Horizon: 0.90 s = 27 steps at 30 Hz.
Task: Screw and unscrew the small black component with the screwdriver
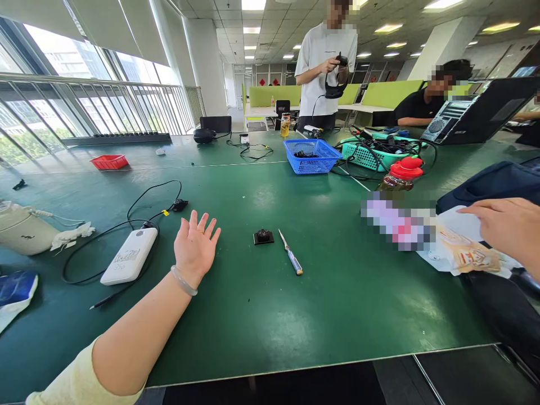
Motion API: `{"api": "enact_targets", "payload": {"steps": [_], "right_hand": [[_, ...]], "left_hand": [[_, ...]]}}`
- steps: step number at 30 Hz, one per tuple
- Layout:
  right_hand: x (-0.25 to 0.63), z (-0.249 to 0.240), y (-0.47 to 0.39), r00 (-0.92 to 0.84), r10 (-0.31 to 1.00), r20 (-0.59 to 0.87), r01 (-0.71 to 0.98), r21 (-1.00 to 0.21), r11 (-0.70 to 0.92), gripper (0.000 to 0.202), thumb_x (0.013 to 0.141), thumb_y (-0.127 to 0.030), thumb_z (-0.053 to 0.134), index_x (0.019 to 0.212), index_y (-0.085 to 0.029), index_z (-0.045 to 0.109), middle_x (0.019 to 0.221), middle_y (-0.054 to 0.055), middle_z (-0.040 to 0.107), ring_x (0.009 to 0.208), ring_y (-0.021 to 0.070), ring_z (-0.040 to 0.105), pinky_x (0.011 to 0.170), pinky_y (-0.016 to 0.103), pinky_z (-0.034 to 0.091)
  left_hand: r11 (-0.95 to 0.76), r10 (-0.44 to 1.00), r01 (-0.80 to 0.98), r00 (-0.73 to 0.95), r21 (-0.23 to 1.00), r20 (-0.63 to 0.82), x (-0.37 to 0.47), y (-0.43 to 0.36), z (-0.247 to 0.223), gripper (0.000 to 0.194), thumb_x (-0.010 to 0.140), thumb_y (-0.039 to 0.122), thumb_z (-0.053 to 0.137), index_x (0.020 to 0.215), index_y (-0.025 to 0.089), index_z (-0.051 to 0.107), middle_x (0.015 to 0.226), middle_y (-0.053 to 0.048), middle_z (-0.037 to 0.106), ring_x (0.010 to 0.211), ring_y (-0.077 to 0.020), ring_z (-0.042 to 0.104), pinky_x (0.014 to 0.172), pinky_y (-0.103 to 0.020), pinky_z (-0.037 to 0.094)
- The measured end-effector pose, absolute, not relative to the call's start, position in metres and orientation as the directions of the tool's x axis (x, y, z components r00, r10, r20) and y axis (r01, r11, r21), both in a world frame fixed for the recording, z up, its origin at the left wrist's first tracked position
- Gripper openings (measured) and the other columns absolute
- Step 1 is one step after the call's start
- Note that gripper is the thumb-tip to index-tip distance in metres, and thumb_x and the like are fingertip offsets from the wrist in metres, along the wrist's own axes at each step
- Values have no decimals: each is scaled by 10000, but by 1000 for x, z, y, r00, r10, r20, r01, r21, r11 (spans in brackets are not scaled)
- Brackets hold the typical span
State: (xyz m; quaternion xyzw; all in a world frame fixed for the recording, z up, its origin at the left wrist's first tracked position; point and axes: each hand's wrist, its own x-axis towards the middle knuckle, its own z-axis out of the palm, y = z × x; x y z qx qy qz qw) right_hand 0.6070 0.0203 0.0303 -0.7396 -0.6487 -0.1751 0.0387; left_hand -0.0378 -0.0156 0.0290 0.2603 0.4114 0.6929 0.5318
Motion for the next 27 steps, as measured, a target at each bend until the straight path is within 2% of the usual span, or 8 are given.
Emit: {"api": "enact_targets", "payload": {"steps": [2,6,12,18,20,23,25,27], "right_hand": [[594,32,26,8,984,176,978,204,-44,426,845,-141,387,1053,-133,759,1238,167,706,1139,312,617,1067,403,424],[574,37,41,101,995,-20,995,4,-101,337,861,-262,446,1005,-192,743,1161,139,711,1063,278,657,931,363,491],[566,36,50,183,979,-93,975,-109,-193,146,822,-279,485,766,-221,606,839,75,656,777,225,610,684,305,460],[559,35,37,312,949,-48,940,-131,-315,103,849,-219,452,792,-238,536,795,63,662,735,225,596,689,310,413],[561,31,30,405,914,21,891,-232,-389,98,828,-212,436,815,-247,527,890,72,700,761,235,612,690,324,427],[560,25,15,534,840,95,756,-498,-424,61,781,-231,439,824,-258,472,1001,88,727,722,238,620,619,333,445],[554,25,4,608,789,91,625,-667,-405,102,737,-253,483,828,-259,437,907,102,721,657,236,611,576,333,460],[547,32,-5,641,762,99,578,-715,-393,144,702,-273,523,829,-252,458,835,103,706,642,241,614,577,339,477]], "left_hand": [[-98,953,-521,-294,848,-70,-39,-14,27,677,994,584,339,1617,346,218,1632,-53,346,1487,-242,379,1227,-450,311],[-99,953,-514,-296,852,-68,-40,-13,25,686,988,587,349,1617,349,216,1626,-57,356,1486,-247,381,1225,-456,313],[-95,953,-510,-294,855,-70,-40,-13,25,671,988,585,356,1609,357,242,1629,-48,352,1486,-245,381,1220,-456,326],[-100,953,-496,-297,862,-60,-40,-15,25,683,986,595,352,1614,355,229,1634,-48,345,1494,-252,365,1217,-453,334],[-97,954,-498,-293,862,-62,-39,-15,26,676,986,590,355,1611,365,233,1629,-46,353,1494,-252,365,1219,-456,331],[-93,956,-501,-287,861,-63,-39,-16,26,664,987,583,364,1606,377,244,1624,-43,359,1493,-249,369,1221,-454,325],[-91,956,-502,-287,860,-66,-38,-16,27,654,990,578,363,1603,383,250,1624,-40,359,1493,-248,368,1222,-456,323],[-90,954,-505,-290,858,-71,-37,-16,28,642,996,571,351,1602,387,252,1624,-38,358,1491,-247,371,1225,-461,316]]}}
